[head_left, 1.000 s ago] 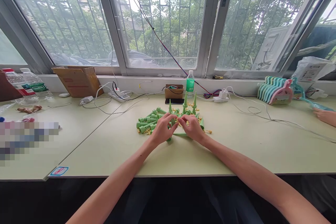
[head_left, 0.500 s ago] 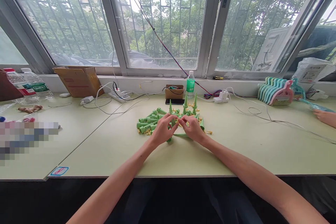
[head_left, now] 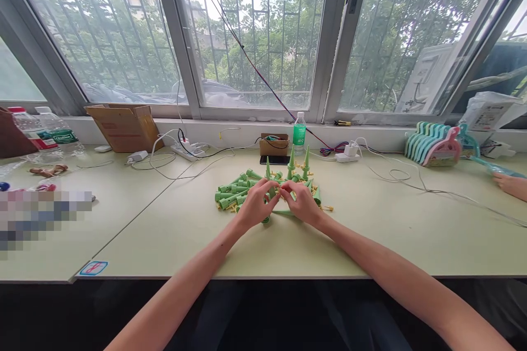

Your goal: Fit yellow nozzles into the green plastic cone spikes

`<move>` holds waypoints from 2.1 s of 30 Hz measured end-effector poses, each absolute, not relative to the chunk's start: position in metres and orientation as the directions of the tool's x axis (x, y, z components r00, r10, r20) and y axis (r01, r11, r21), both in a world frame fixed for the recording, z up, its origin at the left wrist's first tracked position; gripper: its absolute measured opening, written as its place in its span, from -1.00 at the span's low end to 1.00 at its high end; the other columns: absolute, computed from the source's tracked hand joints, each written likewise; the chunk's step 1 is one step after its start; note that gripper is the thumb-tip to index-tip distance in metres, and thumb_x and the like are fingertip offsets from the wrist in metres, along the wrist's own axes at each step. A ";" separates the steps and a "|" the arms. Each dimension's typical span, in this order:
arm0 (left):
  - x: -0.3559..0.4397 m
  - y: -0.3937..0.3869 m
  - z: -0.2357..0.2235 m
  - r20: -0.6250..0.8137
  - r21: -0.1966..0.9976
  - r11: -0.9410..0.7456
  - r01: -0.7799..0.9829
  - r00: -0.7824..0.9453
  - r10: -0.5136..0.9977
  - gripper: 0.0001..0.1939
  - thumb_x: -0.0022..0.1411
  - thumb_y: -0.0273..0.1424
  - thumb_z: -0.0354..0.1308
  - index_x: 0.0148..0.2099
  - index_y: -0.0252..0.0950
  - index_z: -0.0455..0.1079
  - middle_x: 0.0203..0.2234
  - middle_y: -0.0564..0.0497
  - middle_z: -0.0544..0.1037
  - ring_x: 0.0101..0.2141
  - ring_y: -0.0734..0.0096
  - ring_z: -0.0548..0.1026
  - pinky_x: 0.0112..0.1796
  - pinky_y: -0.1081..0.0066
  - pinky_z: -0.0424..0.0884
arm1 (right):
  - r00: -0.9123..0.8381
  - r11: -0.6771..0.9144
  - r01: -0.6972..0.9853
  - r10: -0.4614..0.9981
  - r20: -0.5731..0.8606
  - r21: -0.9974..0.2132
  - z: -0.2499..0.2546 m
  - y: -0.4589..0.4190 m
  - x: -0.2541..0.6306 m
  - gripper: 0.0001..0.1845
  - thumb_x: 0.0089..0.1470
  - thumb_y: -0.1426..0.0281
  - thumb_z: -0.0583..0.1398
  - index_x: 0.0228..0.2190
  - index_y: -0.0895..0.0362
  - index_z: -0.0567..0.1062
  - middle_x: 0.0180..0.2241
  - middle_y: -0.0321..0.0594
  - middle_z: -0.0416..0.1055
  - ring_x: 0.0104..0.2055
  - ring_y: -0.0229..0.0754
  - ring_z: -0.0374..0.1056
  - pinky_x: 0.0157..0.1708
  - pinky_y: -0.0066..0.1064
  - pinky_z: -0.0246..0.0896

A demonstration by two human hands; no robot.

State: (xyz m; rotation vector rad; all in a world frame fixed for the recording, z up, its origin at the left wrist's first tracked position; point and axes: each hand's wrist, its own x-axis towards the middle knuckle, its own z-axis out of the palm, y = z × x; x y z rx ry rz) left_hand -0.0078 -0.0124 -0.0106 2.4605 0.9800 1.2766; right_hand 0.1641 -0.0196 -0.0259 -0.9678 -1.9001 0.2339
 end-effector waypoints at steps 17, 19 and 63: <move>-0.008 -0.012 -0.012 0.660 0.468 -0.763 0.445 0.399 0.637 -0.83 0.26 -0.33 0.09 -0.11 -0.22 0.40 -0.32 0.00 0.39 -0.42 0.51 0.42 -0.41 0.48 0.48 | -0.247 0.634 0.559 0.743 0.622 -0.535 -0.026 -0.019 0.163 -0.57 0.29 0.17 -0.01 -0.47 0.15 0.43 -0.58 -0.29 0.39 -0.54 -0.28 0.22 -0.35 -0.41 0.12; -0.008 -0.012 -0.012 0.665 0.473 -0.763 0.440 0.390 0.637 -0.82 0.26 -0.32 0.09 -0.11 -0.23 0.40 -0.33 0.00 0.39 -0.42 0.50 0.42 -0.41 0.48 0.48 | -0.230 0.638 0.548 0.737 0.636 -0.541 -0.025 -0.020 0.163 -0.65 0.27 0.19 0.03 -0.39 0.14 0.44 -0.53 -0.28 0.43 -0.49 -0.26 0.28 -0.31 -0.39 0.14; -0.008 -0.012 -0.010 0.647 0.474 -0.753 0.456 0.399 0.649 -0.84 0.25 -0.37 0.09 -0.12 -0.23 0.39 -0.32 0.01 0.39 -0.36 0.47 0.42 -0.38 0.48 0.48 | -0.205 0.619 0.577 0.741 0.639 -0.533 -0.029 -0.014 0.164 -0.42 0.30 0.13 -0.07 -0.66 0.15 0.30 -0.66 -0.31 0.30 -0.59 -0.32 0.15 -0.34 -0.40 0.06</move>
